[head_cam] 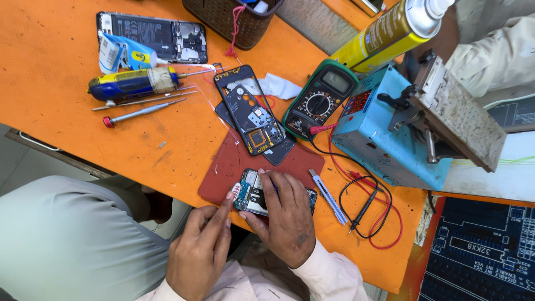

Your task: The person cleans and handles internal components of a disassembled mobile phone using a toothbrush and their hands, including the motherboard and chassis, while seated at a workbench.

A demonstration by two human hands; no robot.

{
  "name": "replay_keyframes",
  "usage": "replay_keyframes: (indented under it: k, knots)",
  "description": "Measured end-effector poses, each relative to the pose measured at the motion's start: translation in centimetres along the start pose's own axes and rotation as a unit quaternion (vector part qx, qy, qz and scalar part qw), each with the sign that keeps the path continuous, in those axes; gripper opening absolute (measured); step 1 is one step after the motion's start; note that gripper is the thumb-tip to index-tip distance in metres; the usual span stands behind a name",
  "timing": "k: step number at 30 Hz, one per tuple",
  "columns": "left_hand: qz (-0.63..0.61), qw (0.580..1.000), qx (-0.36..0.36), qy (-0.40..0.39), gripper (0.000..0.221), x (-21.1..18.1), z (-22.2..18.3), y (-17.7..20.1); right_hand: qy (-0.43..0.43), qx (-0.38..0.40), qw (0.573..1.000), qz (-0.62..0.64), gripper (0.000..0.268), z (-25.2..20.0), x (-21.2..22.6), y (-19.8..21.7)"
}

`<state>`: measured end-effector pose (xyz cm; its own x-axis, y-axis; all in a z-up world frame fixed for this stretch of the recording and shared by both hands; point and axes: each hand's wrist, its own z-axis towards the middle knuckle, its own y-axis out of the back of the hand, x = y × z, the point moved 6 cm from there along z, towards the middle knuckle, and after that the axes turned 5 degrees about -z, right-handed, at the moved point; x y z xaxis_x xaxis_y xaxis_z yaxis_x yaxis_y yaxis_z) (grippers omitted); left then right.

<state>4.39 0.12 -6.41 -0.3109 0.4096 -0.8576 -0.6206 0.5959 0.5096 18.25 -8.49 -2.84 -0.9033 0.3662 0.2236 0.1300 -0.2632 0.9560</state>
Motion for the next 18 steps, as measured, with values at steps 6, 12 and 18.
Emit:
replay_keyframes:
  k: [6,12,18]
  knots:
    - [0.001,1.0,0.025,-0.015,0.053,0.1,0.1,-0.2,-0.009,0.016,1.0,0.008,0.079,0.6,0.2,0.8]
    - [-0.022,0.998,0.003,-0.051,0.05,-0.3,0.3,0.3,0.005,0.046,0.993,0.105,0.071,3.4,-0.2,4.3]
    - [-0.04,0.999,-0.015,0.002,0.047,0.1,1.1,0.8,0.113,-0.058,0.991,0.043,0.034,14.0,-4.0,8.5]
